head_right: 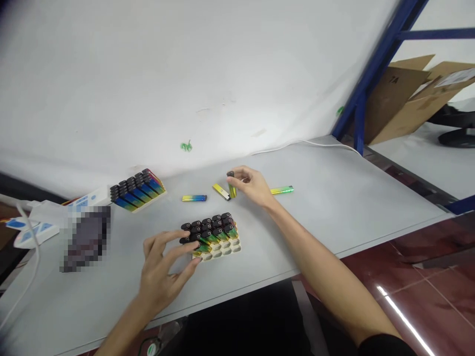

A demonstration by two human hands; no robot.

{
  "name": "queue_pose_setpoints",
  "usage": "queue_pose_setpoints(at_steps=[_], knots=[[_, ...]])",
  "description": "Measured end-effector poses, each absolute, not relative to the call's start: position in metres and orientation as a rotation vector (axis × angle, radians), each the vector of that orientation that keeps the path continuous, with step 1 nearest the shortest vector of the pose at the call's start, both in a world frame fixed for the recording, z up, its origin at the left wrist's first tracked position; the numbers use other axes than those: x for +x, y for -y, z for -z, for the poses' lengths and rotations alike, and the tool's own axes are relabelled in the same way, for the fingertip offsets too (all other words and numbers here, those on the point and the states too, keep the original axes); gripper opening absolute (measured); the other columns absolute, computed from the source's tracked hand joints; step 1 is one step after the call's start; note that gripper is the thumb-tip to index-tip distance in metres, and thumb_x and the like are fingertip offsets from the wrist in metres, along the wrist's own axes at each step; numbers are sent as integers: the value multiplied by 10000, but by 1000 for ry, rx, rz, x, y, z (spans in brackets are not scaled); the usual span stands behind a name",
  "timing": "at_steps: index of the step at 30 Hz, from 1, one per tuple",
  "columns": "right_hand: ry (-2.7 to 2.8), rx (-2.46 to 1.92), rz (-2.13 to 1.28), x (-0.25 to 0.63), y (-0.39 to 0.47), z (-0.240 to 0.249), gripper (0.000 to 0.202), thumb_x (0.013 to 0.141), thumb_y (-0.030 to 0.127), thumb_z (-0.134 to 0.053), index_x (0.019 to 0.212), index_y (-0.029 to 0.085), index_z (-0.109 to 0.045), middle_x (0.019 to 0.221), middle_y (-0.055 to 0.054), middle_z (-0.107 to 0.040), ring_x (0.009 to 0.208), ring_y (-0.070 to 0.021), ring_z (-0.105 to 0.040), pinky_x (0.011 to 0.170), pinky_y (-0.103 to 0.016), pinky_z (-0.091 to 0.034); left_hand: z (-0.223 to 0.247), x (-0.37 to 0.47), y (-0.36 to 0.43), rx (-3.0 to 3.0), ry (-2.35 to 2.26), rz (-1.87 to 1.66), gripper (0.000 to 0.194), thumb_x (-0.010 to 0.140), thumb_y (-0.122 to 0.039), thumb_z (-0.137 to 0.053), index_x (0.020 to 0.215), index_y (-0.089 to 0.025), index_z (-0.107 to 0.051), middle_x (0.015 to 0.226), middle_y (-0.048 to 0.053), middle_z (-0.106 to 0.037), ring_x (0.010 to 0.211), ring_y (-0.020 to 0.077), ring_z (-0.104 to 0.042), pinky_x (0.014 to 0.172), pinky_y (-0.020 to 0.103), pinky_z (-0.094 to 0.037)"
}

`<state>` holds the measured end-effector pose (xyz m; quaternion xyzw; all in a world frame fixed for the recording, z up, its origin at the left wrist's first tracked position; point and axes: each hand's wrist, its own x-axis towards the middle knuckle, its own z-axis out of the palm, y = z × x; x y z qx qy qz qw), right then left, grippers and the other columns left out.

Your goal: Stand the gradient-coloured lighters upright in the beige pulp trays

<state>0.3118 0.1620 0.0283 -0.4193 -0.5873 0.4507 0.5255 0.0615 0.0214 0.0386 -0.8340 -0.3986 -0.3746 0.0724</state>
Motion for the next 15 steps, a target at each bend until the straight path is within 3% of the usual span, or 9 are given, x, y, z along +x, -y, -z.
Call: queue_pose_setpoints(at_steps=[4, 9, 12, 15], knots=[[1386, -888, -1208, 308, -160, -27, 315, 695, 403, -817, 854, 194, -643, 784, 3, -680, 707, -140, -629, 694, -301, -498, -66, 65, -45, -2551, 1379, 1198, 205, 914, -211, -579, 1114, -240, -610, 1031, 55, -657, 967, 209, -581, 870, 367, -443], [1361, -852, -1308, 297, -154, -23, 309, 683, 362, -832, 850, 196, -632, 721, 3, -703, 676, -156, -659, 692, -318, -514, -96, 87, -107, -2905, 1775, 907, 288, 950, -411, -491, 1171, -262, -599, 1137, 36, -669, 1036, 224, -598, 847, 350, -459], [1336, -839, -1309, 288, -150, -24, 323, 690, 416, -819, 821, 191, -629, 711, -4, -701, 661, -158, -650, 662, -310, -513, -100, 97, -134, -3287, 1737, 592, 268, 952, -437, -449, 970, -245, -634, 928, 23, -690, 842, 209, -622, 723, 323, -447], [1470, -941, -1141, 288, -147, -28, 343, 802, 523, -692, 857, 184, -677, 744, -24, -699, 650, -154, -615, 621, -295, -487, -93, 96, -143, -3391, 1826, 686, 236, 944, -403, -450, 871, -231, -595, 766, -4, -641, 691, 170, -591, 637, 287, -415]])
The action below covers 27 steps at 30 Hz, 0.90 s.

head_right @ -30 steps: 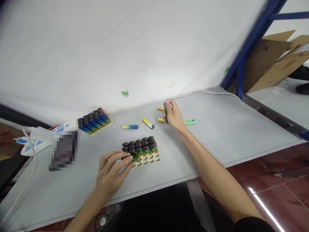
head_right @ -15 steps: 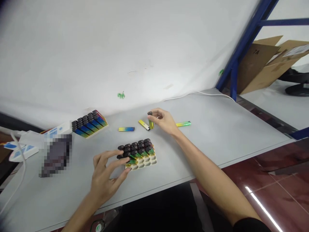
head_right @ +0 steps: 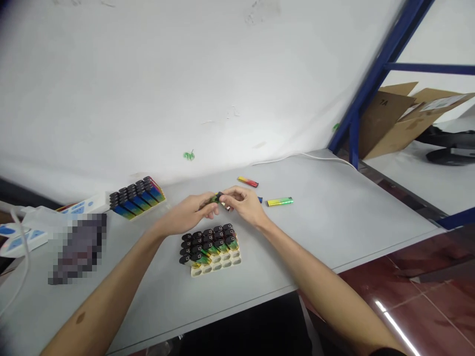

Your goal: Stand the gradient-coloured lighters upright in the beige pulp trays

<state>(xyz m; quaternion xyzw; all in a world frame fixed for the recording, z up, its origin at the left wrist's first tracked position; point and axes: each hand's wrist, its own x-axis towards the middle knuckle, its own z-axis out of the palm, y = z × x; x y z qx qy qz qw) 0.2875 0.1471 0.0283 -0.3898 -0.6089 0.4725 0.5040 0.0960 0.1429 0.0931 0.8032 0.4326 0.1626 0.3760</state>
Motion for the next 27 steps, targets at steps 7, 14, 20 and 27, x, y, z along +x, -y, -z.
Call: queue_pose_setpoints(at_steps=[7, 14, 20, 27], knots=[[1630, -1999, -77, 346, -150, -35, 354, 943, 435, -465, 856, 196, -712, 900, -96, -694, 790, -219, -632, 690, -315, -425, -40, 59, -133, 1353, -1259, -1047, 372, 925, -507, -393, 752, -214, -542, 545, -57, -404, 430, 94, -322, 441, 230, -261], [1513, -2490, -190, 387, -156, -25, 482, 922, 569, -398, 1051, 215, -699, 1136, -160, -603, 883, -271, -642, 711, -369, -453, -30, 49, -130, 893, -1276, -1264, 462, 873, -485, -467, 524, -184, -489, 402, -50, -339, 351, 65, -253, 392, 220, -190], [1622, -2472, -206, 381, -156, -22, 458, 934, 529, -381, 859, 204, -694, 973, -128, -652, 829, -256, -617, 655, -347, -417, -38, 53, -128, 836, -1171, -1278, 374, 870, -399, -454, 564, -188, -495, 419, -53, -356, 354, 67, -275, 392, 212, -218], [1784, -2252, -99, 379, -158, -9, 219, 884, 322, -520, 967, 209, -688, 1004, -102, -649, 1017, -291, -516, 746, -340, -427, -34, 49, -127, 802, -1070, -1325, 448, 892, -540, -454, 626, -186, -519, 467, -52, -399, 380, 65, -317, 415, 208, -277]])
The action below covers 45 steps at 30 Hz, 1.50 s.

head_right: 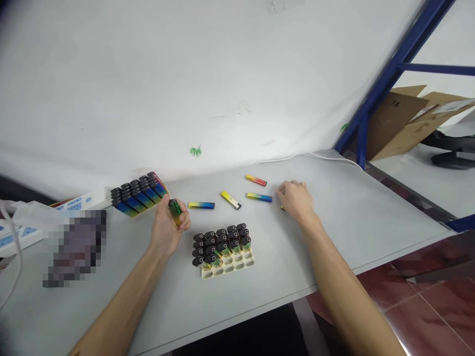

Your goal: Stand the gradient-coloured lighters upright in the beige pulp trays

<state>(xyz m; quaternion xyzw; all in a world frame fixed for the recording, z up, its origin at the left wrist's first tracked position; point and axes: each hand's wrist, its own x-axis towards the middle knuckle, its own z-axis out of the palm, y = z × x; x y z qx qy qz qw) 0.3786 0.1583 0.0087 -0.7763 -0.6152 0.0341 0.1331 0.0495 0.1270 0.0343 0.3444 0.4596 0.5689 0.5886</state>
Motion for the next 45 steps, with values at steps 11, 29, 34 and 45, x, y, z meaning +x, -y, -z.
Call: queue_pose_setpoints(at_steps=[11, 29, 34, 45], knots=[[1777, -2109, -50, 373, -160, 0, 319, 872, 221, -517, 1159, 161, -642, 1118, -144, -541, 1043, -282, -547, 911, -368, -436, -37, 49, -129, 821, -1014, -1274, 325, 872, -413, -494, 638, -188, -498, 496, -53, -414, 412, 71, -338, 431, 212, -270], [1705, -2241, -136, 373, -161, -3, 389, 915, 365, -497, 1246, 180, -584, 1161, -127, -597, 973, -267, -623, 765, -348, -454, -61, 43, -116, 1539, -1414, -1445, 200, 947, -415, -484, 1010, -259, -592, 1014, 21, -639, 952, 187, -555, 862, 325, -439], [1704, -2210, -155, 375, -161, -3, 367, 920, 325, -492, 1247, 186, -582, 1169, -126, -599, 969, -256, -625, 759, -340, -453, -108, 53, -75, 2161, -1433, -1421, 155, 898, -373, -612, 1032, -318, -668, 1021, 10, -655, 981, 227, -564, 911, 420, -441], [1741, -2217, -152, 375, -160, -6, 368, 915, 306, -482, 1245, 187, -592, 1168, -134, -608, 993, -273, -619, 764, -353, -448, -102, 83, -15, 2695, -1205, -1112, 223, 844, -180, -663, 1018, -286, -572, 867, -5, -723, 825, 211, -634, 716, 377, -509]])
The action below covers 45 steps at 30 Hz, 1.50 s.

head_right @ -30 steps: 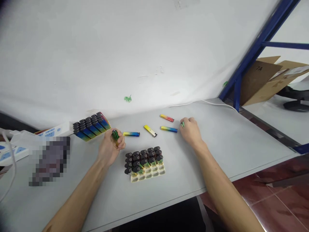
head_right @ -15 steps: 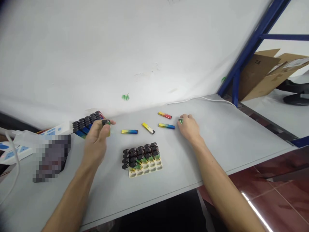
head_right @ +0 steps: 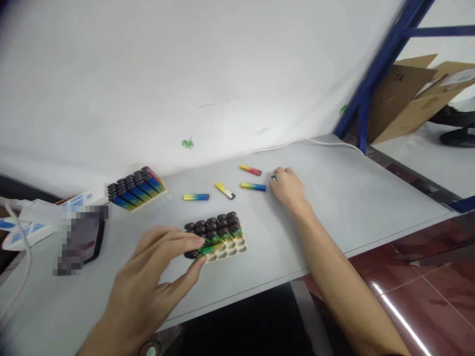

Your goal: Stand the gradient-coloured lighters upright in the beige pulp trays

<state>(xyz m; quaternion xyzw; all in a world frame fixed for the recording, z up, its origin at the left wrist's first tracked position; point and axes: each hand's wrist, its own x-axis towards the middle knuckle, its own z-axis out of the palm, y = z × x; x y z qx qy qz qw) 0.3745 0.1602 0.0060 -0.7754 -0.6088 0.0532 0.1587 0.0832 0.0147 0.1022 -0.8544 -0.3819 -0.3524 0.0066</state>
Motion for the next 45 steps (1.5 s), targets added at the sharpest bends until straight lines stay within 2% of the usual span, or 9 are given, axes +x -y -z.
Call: queue_pose_setpoints(at_steps=[6, 12, 17, 21, 27, 34, 37, 40, 45], knots=[[1609, -2196, -210, 371, -159, -13, 399, 890, 283, -492, 1266, 178, -574, 1163, -137, -637, 976, -271, -619, 758, -348, -445, -71, 88, -25, -2710, 1084, 899, 138, 869, -186, -649, 990, -242, -614, 810, 0, -723, 806, 200, -610, 737, 351, -450], [1435, -1989, -119, 369, -158, -21, 416, 893, 221, -421, 1280, 169, -566, 1185, -137, -639, 958, -259, -627, 793, -361, -464, -60, 83, -28, -2641, 1118, 868, 212, 866, -170, -659, 1070, -206, -611, 883, 19, -732, 856, 210, -579, 794, 357, -426], [1405, -1766, -138, 363, -154, -27, 393, 894, 228, -426, 1250, 169, -580, 1168, -123, -646, 854, -212, -636, 817, -360, -490, -57, 80, -30, -2635, 1111, 853, 159, 843, -167, -691, 981, -223, -634, 886, 18, -718, 861, 207, -580, 787, 353, -418], [1320, -1493, -363, 356, -152, -30, 332, 908, 297, -460, 1195, 207, -601, 1117, -81, -678, 814, -180, -647, 776, -350, -525, -52, 79, -31, -2617, 1092, 858, 183, 839, -186, -704, 1013, -211, -655, 945, 57, -685, 874, 207, -589, 792, 361, -432], [1260, -1017, -892, 337, -147, -28, 299, 858, 409, -643, 1100, 235, -666, 1123, -63, -713, 1027, -211, -668, 908, -409, -537, -64, 81, -44, -2647, 1160, 975, 256, 865, -280, -680, 1111, -225, -637, 1029, 74, -665, 936, 225, -579, 845, 396, -433], [1245, -811, -1181, 313, -138, -27, 293, 784, 384, -759, 1016, 228, -671, 1079, -62, -739, 1019, -209, -676, 928, -422, -536, -99, 103, -95, -2785, 1616, 824, 237, 945, -330, -532, 1153, -237, -600, 1127, 44, -665, 1065, 238, -564, 913, 408, -441], [1214, -795, -1233, 304, -137, -23, 271, 752, 360, -793, 916, 220, -627, 912, -25, -728, 817, -172, -695, 811, -377, -571, -103, 109, -114, -2940, 1692, 676, 275, 917, -338, -571, 1177, -249, -585, 1164, 38, -661, 1060, 238, -593, 870, 385, -457], [1146, -762, -1309, 296, -138, -16, 297, 754, 371, -793, 840, 225, -548, 821, 9, -678, 680, -148, -678, 700, -342, -569, -102, 114, -125, -3047, 1683, 552, 186, 906, -315, -573, 1074, -238, -600, 1039, 30, -683, 933, 224, -625, 749, 343, -451], [1154, -716, -1377, 294, -136, -12, 269, 801, 397, -750, 831, 221, -549, 846, -10, -679, 786, -168, -689, 760, -346, -558, -96, 111, -134, -3132, 1598, 540, 108, 937, -267, -456, 928, -220, -553, 923, 35, -650, 804, 202, -595, 657, 313, -398]])
